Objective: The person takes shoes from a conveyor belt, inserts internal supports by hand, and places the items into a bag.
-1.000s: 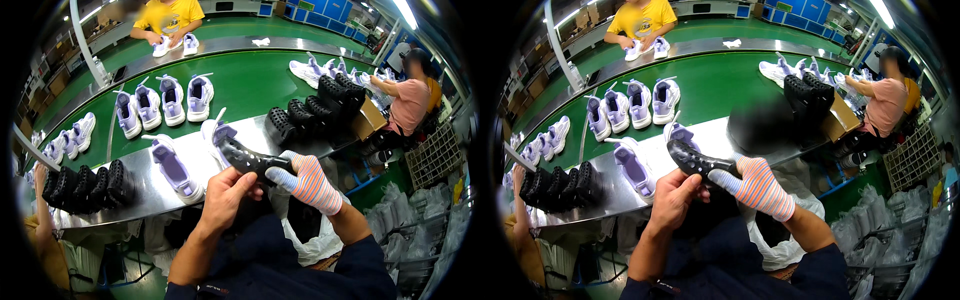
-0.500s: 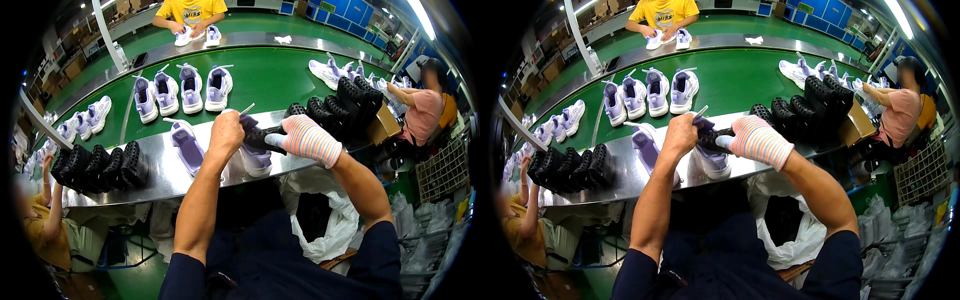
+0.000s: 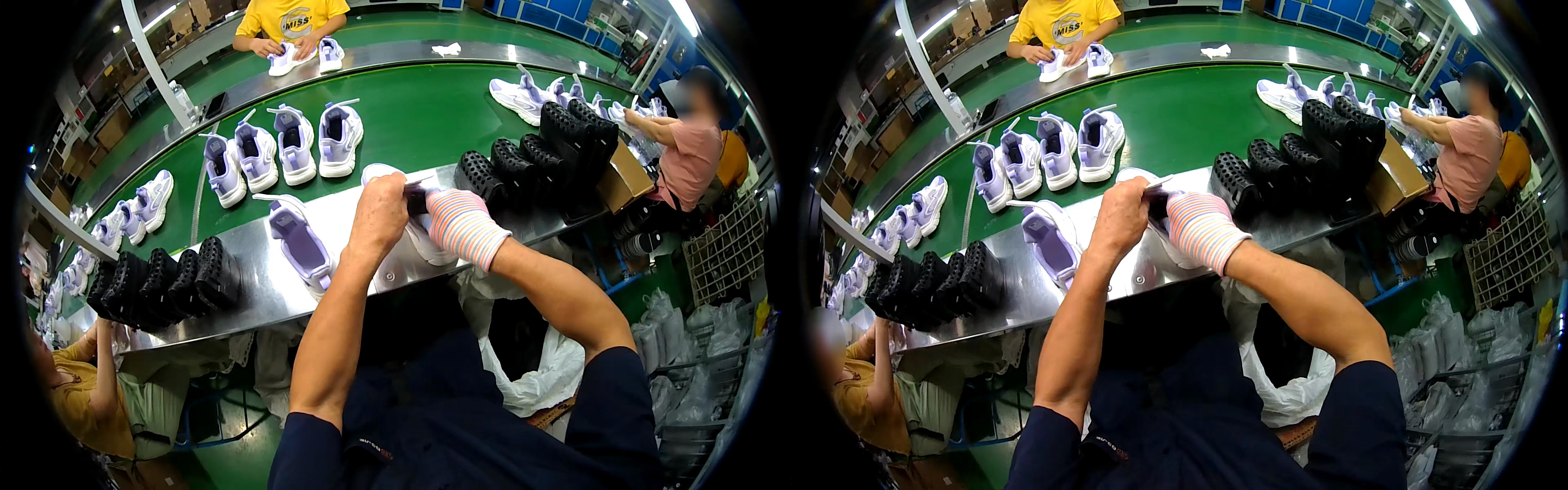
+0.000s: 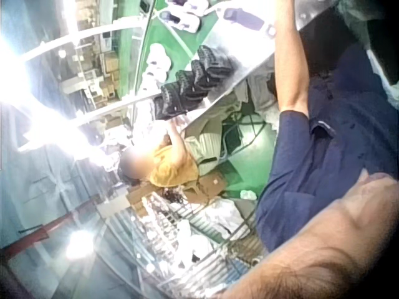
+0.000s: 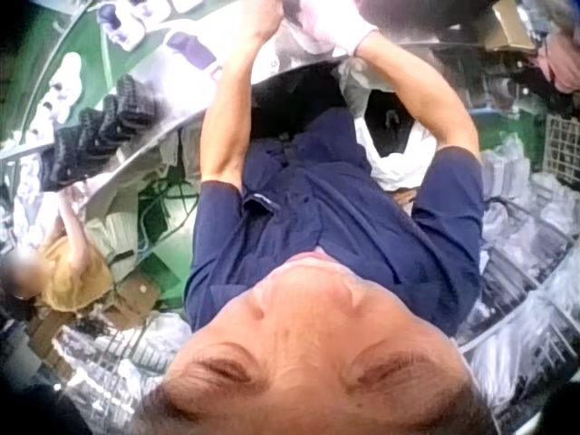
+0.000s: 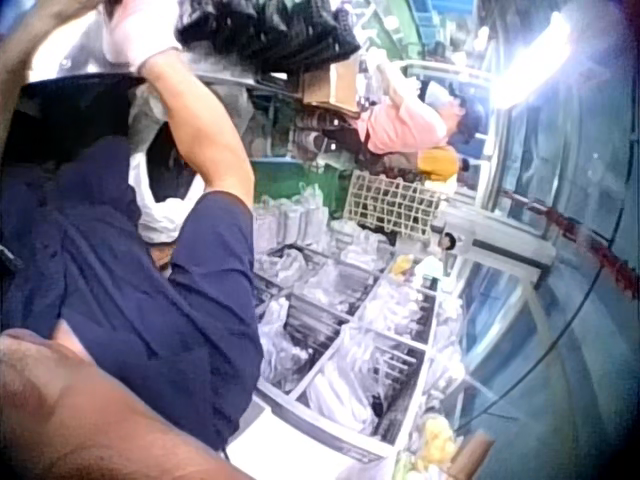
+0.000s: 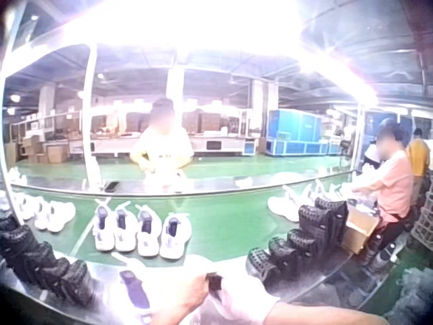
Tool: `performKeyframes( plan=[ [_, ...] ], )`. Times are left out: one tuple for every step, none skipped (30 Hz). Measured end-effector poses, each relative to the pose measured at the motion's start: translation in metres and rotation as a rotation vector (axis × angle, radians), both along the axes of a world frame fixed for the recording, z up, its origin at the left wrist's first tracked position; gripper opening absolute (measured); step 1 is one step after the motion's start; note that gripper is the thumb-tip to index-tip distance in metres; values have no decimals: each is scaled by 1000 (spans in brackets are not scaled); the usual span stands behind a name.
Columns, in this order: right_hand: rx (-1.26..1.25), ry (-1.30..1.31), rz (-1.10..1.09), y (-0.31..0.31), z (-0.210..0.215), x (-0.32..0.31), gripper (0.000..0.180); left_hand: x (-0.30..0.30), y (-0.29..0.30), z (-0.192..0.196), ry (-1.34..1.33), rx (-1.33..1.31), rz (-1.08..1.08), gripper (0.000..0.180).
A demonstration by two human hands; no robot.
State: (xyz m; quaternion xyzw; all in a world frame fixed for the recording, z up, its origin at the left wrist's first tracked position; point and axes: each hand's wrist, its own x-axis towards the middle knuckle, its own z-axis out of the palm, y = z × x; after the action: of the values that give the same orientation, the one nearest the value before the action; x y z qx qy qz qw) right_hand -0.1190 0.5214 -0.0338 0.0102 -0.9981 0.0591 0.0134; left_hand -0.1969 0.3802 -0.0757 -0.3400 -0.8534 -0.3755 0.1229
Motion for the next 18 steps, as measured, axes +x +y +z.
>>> performKeyframes(
  plan=[
    [-107,19,12,11,-2,0,26,0,2,-1,6,5,13,9],
    [-220,40,24,25,-1,0,26,-6,3,-3,-93,-57,2,25],
    [-335,64,43,35,0,0,28,-3,2,0,-169,0,49,37],
    [-315,142,-2,41,0,5,33,5,0,1,-244,58,95,50],
    [-287,216,-51,48,1,12,38,13,1,3,-324,124,139,64],
    [-323,198,-24,57,-5,11,40,16,-3,9,-499,30,160,99],
    [-359,180,3,64,-14,6,42,20,0,1,-591,51,178,104],
    [-360,75,-21,65,-17,1,43,25,5,-5,-603,35,186,106],
    [-361,-31,-46,66,-18,-7,44,29,12,-9,-614,19,195,108],
    [-362,-137,-69,66,-21,-13,45,30,18,-11,-657,6,218,107],
    [-334,-128,-72,60,-23,-19,44,25,20,-14,-621,-11,276,102],
    [-308,-123,-79,53,-25,-23,43,20,23,-15,-588,-31,331,98],
    [-282,-117,-86,45,-28,-26,42,16,25,-17,-555,-52,386,94],
    [-303,-134,-159,36,-35,-30,42,12,28,-10,-606,-68,463,80],
    [-268,-122,-207,32,-38,-33,37,7,30,-10,-566,-130,454,78],
    [-285,-137,-229,32,-40,-36,36,2,32,-11,-525,-191,445,77],
    [-303,-156,-248,30,-39,-38,34,0,32,-12,-486,-255,439,75],
    [-296,-158,-261,29,-38,-40,34,0,32,-12,-446,-258,436,66]
  ],
)
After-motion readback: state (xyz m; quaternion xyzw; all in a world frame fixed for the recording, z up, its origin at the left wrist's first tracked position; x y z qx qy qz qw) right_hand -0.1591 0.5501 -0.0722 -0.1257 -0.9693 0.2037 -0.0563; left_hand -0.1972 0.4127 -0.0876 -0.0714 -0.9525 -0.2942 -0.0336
